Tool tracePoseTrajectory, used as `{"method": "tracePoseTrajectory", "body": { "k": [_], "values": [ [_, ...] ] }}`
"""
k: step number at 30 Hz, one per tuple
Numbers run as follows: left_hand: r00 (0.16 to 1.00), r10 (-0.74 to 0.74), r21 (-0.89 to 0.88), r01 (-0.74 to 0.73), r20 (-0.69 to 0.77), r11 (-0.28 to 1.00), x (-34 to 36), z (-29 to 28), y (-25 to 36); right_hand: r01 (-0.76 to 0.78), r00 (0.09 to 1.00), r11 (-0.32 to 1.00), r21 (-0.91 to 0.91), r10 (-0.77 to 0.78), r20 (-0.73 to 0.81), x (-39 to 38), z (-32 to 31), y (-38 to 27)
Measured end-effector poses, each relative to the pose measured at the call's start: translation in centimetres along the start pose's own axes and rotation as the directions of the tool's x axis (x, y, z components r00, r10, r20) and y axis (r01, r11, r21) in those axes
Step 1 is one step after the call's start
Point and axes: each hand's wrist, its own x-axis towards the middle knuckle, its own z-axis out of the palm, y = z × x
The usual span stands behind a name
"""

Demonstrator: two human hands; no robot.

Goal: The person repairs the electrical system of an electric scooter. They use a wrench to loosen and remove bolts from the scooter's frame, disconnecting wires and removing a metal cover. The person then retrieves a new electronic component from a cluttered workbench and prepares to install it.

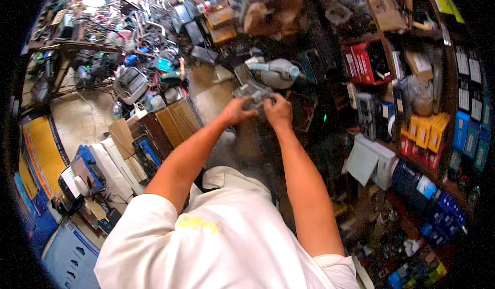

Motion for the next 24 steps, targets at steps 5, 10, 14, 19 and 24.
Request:
{"method": "tracePoseTrajectory", "body": {
  "k": [5,10,14,19,24],
  "values": [
    [0.982,-0.094,-0.131,0.073,-0.163,0.989,-2.4,2.1,1.9,-0.009,1.0,1.0,-0.008,0.009,-0.013,0.2,0.1,2.6],
    [0.878,-0.415,-0.448,0.28,-0.237,0.849,-4.9,5.1,-3.1,-0.184,0.983,0.973,0.139,0.186,-0.005,-0.1,0.8,0.8],
    [0.625,-0.718,-0.713,0.65,0.305,0.262,-7.0,8.1,-6.0,-0.261,0.957,0.903,0.342,0.289,-0.033,1.5,4.1,3.8],
    [0.44,-0.624,-0.749,0.524,0.646,-0.405,-6.4,5.4,6.8,-0.453,0.836,0.629,0.632,0.546,0.055,1.0,3.5,-0.1],
    [0.592,-0.521,-0.706,0.118,0.615,-0.698,-5.3,11.3,-1.2,-0.467,0.67,0.229,0.854,0.722,0.173,1.3,2.3,-1.0]
  ]
}}
